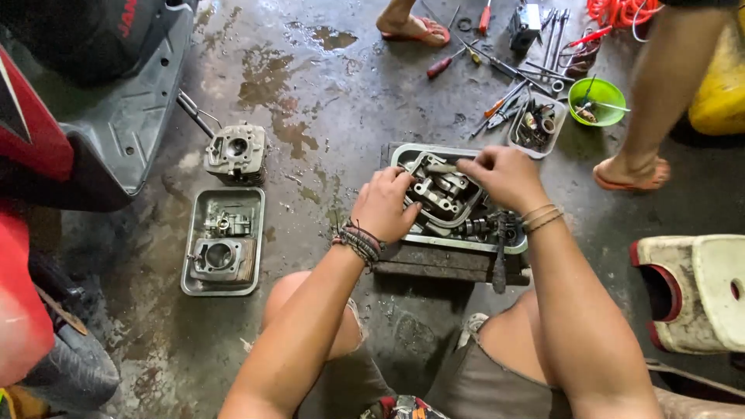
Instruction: Cleaning motorcycle engine components using a brush and cleaning solution in a metal tray
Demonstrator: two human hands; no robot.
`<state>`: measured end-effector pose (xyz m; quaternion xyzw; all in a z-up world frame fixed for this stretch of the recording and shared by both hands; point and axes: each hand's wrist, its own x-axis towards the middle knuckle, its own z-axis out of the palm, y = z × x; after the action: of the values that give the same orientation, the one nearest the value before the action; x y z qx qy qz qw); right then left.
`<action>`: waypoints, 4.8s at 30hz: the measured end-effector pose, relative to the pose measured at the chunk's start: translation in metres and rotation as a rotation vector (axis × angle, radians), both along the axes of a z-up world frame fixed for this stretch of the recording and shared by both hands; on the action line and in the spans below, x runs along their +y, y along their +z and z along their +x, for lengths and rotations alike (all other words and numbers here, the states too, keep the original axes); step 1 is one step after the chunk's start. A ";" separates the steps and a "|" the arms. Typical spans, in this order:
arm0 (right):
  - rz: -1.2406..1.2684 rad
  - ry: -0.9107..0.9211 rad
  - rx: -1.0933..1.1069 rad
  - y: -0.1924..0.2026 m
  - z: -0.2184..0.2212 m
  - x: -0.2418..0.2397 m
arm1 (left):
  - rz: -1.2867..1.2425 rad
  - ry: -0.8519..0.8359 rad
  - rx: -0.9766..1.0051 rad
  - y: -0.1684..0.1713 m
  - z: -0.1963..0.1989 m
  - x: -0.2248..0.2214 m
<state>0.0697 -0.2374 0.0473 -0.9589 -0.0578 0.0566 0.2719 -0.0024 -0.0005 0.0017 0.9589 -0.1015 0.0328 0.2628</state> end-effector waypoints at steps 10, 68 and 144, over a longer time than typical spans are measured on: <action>-0.032 0.036 -0.055 0.004 -0.004 -0.011 | 0.002 0.011 0.032 -0.003 0.002 0.000; 0.041 0.005 0.204 0.047 -0.048 -0.052 | -0.096 -0.215 0.048 0.025 0.023 0.001; -0.561 0.263 -0.322 0.003 -0.033 -0.030 | -0.021 -0.103 0.104 0.037 0.006 -0.013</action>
<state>0.0367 -0.2675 0.0502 -0.9773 -0.2053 -0.0472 -0.0245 0.0040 -0.0135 0.0390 0.9501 -0.1365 -0.0297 0.2789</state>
